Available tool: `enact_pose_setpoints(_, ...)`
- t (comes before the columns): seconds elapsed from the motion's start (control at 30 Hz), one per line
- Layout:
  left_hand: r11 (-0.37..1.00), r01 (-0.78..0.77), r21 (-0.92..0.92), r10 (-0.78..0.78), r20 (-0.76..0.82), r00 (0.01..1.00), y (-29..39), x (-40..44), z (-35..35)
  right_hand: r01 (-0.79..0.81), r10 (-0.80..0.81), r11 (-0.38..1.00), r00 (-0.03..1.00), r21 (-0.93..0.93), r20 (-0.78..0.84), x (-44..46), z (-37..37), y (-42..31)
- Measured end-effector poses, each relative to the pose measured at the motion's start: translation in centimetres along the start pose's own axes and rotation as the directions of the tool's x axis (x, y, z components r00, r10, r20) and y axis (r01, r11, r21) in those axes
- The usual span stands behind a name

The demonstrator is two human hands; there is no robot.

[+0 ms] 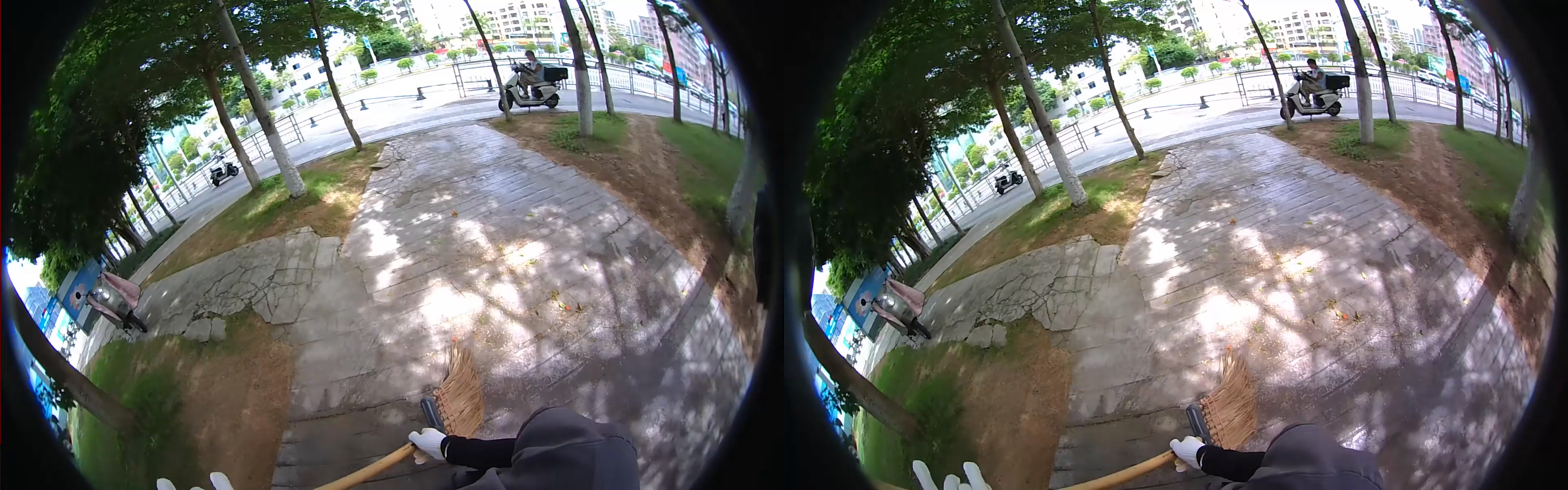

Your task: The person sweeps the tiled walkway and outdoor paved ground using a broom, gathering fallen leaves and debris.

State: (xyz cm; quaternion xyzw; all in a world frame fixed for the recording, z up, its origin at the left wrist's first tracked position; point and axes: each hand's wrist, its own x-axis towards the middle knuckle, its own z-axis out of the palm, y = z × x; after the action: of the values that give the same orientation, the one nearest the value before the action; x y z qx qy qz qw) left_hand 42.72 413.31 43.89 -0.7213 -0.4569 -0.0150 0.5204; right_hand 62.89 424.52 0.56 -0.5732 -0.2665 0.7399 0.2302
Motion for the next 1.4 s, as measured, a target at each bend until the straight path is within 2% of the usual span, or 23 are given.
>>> enact_pose_setpoints(0.03,0.999,-0.035,-0.023,0.033,-0.087,0.996,0.1,0.8,0.3,0.163,-0.173,0.947,0.985,-0.276,-0.01,-1.0,-0.3,0.0)
enact_pose_setpoints(0.1,0.998,-0.064,-0.004,0.061,-0.265,0.962,0.6,2.4,0.7,0.433,-0.66,0.55,0.749,-0.714,-0.055,-3.3,-0.3,-0.5)
enact_pose_setpoints(0.13,0.992,-0.098,0.085,0.12,-0.308,0.944,0.6,3.8,0.2,0.476,-0.656,0.495,0.753,-0.727,0.046,-10.3,-0.2,-5.2)
enact_pose_setpoints(0.23,0.989,-0.044,0.14,0.099,-0.417,0.904,1.8,7.7,0.8,0.706,-0.861,0.122,0.425,-0.698,0.279,-18.7,0.4,-10.9)
enact_pose_setpoints(0.3,0.995,0.008,0.101,0.044,-0.505,0.862,3.6,10.7,1.4,0.676,-0.91,0.097,0.357,-0.73,0.21,-23.4,0.4,-13.9)
enact_pose_setpoints(0.37,0.998,0.003,-0.062,-0.044,-0.67,0.741,7.1,14.0,-1.7,0.758,-0.895,0.383,0.445,-0.528,-0.011,-26.4,-1.8,-16.3)
enact_pose_setpoints(0.4,0.986,-0.02,-0.164,-0.11,-0.742,0.662,9.1,15.6,-3.4,0.769,-0.952,0.304,0.271,-0.562,-0.144,-25.4,-2.9,-16.7)
enact_pose_setpoints(0.47,0.882,-0.152,-0.447,-0.332,-0.816,0.473,14.8,18.0,-4.6,0.825,-0.911,0.336,0.163,-0.454,-0.379,-26.3,-6.7,-16.7)
enact_pose_setpoints(0.53,0.538,-0.413,-0.735,-0.406,-0.655,0.637,21.7,18.3,-6.5,0.855,-0.769,0.404,0.125,-0.325,-0.627,-29.1,-12.4,-17.1)
enact_pose_setpoints(0.57,0.115,-0.554,-0.825,-0.285,-0.562,0.777,25.5,18.0,-5.8,0.932,-0.674,0.328,0.116,-0.156,-0.729,-30.9,-15.6,-17.0)
enact_pose_setpoints(0.6,-0.287,-0.395,-0.873,-0.054,-0.397,0.916,31.8,16.3,-2.0,0.956,-0.651,0.267,0.086,-0.121,-0.755,-33.1,-19.1,-16.5)
enact_pose_setpoints(0.63,-0.656,0.191,-0.73,0.193,0.083,0.978,37.3,14.9,-2.7,0.974,-0.629,0.206,0.058,-0.095,-0.776,-35.6,-23.0,-15.8)
enact_pose_setpoints(0.67,-0.816,0.517,-0.26,0.488,0.172,0.856,43.0,14.4,-2.3,0.995,-0.621,0.078,-0.002,-0.064,-0.784,-37.4,-26.3,-15.0)
enact_pose_setpoints(0.7,-0.641,0.712,0.288,0.759,0.096,0.644,48.7,13.5,-1.6,0.999,-0.602,-0.039,-0.048,-0.03,-0.797,-39.2,-29.4,-13.9)
enact_pose_setpoints(0.8,-0.265,0.397,0.879,0.886,0.058,0.461,55.6,16.3,-8.5,0.992,-0.599,-0.106,-0.013,0.063,-0.8,-46.9,-35.0,-10.0)
enact_pose_setpoints(0.83,-0.489,0.358,0.795,0.776,0.209,0.595,57.3,18.0,-10.4,0.984,-0.619,-0.151,-0.017,0.097,-0.786,-48.7,-36.7,-8.3)
enact_pose_setpoints(0.9,-0.205,0.183,0.962,0.921,0.126,0.369,61.2,21.9,-9.2,0.996,-0.673,-0.091,-0.045,0.022,-0.738,-52.0,-40.2,-4.1)
enact_pose_setpoints(0.93,-0.314,0.254,0.915,0.938,0.259,0.23,61.2,23.3,-12.6,0.995,-0.644,-0.074,-0.102,-0.071,-0.758,-53.9,-41.5,-2.2)
enact_pose_setpoints(1.03,-0.13,0.283,0.95,0.99,0.142,-0.021,66.9,23.2,-17.8,0.941,-0.298,-0.166,-0.333,-0.294,-0.895,-62.8,-44.3,4.0)
enact_pose_setpoints(1.13,0.117,0.423,0.899,0.99,-0.074,-0.117,75.0,19.4,-18.7,0.839,-0.108,-0.028,-0.543,-0.543,-0.833,-73.4,-43.5,14.7)
enact_pose_setpoints(1.23,0.104,0.57,0.815,0.94,0.107,-0.325,76.2,19.5,-26.4,0.829,0.058,0.101,-0.557,-0.55,-0.829,-83.7,-38.1,26.7)
enact_pose_setpoints(1.33,0.31,0.614,0.726,0.93,-0.097,-0.354,82.1,17.9,-29.2,0.786,0.443,0.201,-0.605,-0.584,-0.661,-86.3,-30.8,31.0)
enact_pose_setpoints(1.4,0.419,0.649,0.635,0.908,-0.271,-0.32,85.1,17.9,-31.8,0.754,0.522,0.228,-0.629,-0.617,-0.576,-85.5,-27.4,31.5)
